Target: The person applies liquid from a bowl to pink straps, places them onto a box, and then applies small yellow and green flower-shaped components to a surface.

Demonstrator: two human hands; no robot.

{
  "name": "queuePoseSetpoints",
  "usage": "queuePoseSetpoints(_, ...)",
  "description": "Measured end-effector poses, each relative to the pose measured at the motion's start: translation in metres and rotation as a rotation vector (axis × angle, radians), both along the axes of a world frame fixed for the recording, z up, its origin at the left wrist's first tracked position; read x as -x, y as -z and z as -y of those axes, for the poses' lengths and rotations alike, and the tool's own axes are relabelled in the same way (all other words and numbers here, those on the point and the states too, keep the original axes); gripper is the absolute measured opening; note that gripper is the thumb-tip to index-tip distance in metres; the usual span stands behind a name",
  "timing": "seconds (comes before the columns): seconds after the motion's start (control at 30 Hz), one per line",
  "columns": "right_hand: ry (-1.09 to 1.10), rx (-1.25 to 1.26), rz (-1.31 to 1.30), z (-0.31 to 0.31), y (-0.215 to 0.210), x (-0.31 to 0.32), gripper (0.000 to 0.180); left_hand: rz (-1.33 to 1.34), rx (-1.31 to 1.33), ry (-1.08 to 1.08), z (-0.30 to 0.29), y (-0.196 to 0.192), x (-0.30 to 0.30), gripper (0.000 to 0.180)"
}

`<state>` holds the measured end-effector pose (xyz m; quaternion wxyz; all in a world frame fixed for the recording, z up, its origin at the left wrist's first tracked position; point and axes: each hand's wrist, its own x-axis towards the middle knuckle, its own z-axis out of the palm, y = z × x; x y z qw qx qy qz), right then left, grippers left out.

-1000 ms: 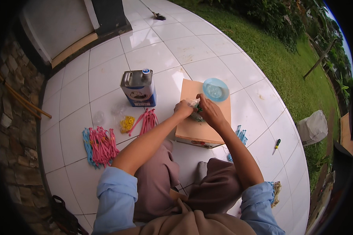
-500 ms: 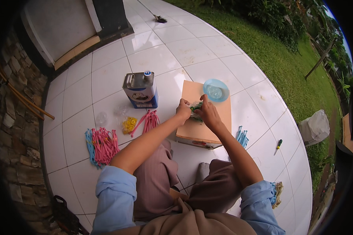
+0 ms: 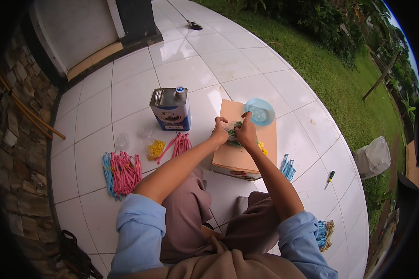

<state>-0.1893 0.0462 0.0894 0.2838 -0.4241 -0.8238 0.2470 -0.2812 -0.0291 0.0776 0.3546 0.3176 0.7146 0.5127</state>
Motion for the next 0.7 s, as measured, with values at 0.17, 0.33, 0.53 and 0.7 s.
queuePoseSetpoints(0.17,-0.019,0.178,-0.208,-0.005,-0.007,-0.017,0.05,0.004,0.12,0.185,0.0,-0.017,0.008,0.044)
queuePoseSetpoints(0.33,-0.014,0.47,-0.506,-0.01,-0.02,-0.03,0.052,-0.584,-0.02,0.02,0.007,-0.035,0.006,0.045)
queuePoseSetpoints(0.53,0.01,0.565,-0.573,-0.001,-0.045,-0.053,0.056,-0.847,-0.543,0.272,0.017,-0.086,-0.009,0.031)
queuePoseSetpoints(0.7,0.027,0.687,-0.645,0.005,-0.057,-0.058,0.059,-0.925,-0.496,0.401,0.013,-0.087,-0.011,0.028)
